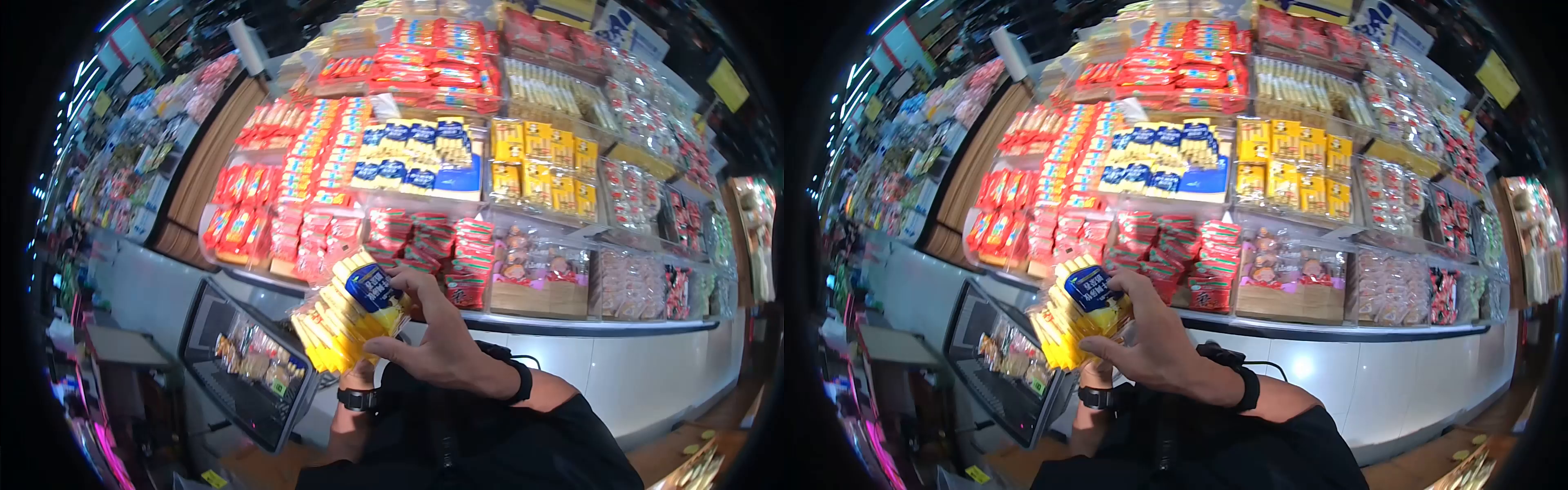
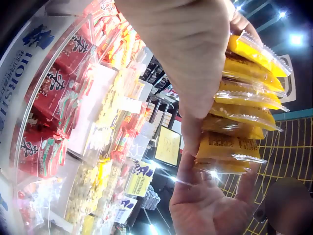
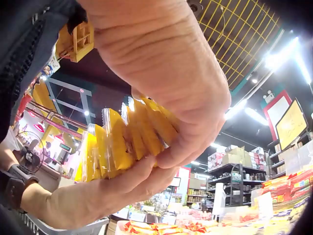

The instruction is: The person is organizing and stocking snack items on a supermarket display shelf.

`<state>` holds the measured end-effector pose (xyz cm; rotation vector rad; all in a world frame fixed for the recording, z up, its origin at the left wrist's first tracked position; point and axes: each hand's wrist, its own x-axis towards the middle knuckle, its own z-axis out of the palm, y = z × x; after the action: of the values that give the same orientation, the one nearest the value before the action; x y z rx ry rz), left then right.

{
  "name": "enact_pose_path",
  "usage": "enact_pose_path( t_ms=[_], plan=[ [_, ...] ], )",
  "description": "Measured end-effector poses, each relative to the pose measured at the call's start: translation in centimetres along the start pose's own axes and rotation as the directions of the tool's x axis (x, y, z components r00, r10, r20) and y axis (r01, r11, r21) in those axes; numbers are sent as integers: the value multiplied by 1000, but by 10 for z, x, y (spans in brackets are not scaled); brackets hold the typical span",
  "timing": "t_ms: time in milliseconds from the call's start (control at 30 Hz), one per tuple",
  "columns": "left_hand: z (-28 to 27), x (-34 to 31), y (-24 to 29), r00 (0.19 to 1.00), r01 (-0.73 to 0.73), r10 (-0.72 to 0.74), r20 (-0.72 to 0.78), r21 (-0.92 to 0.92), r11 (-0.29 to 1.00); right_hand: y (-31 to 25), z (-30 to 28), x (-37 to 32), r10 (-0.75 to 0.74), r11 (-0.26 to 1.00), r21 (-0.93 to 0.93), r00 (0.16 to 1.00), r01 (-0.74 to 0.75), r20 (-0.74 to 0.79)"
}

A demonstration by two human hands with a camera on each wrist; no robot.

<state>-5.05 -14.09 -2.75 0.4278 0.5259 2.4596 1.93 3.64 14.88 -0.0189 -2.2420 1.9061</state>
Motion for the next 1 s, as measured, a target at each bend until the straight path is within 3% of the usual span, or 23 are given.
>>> enact_pose_path(
  t_ms=[133,200,267,367,567,667,767,800,1000],
  plan=[
    [-17,19,13,1000,0,5,-21,209,978,10,5,17,-58,997,34,987,64,-152],
    [-25,31,19,1000,-12,19,-15,366,931,9,5,27,64,990,132,994,-51,-91],
    [-34,40,26,999,-32,39,0,542,840,6,6,37,179,962,217,983,-167,-38],
    [-46,51,36,997,-71,58,44,761,645,16,19,49,204,926,341,976,-165,-82],
    [-68,61,50,987,-159,58,148,931,329,11,43,69,127,992,47,952,-119,-277],
    [-73,59,55,983,-186,51,178,952,243,28,55,75,-53,998,-3,942,55,-332],
    [-76,55,56,979,-201,50,195,962,184,25,57,73,65,967,254,951,15,-302],
    [-75,55,55,979,-205,53,199,964,170,25,59,74,96,885,464,961,37,-260],
    [-72,53,52,974,-225,55,221,971,85,20,40,74,157,730,683,967,25,-203]
  ],
)
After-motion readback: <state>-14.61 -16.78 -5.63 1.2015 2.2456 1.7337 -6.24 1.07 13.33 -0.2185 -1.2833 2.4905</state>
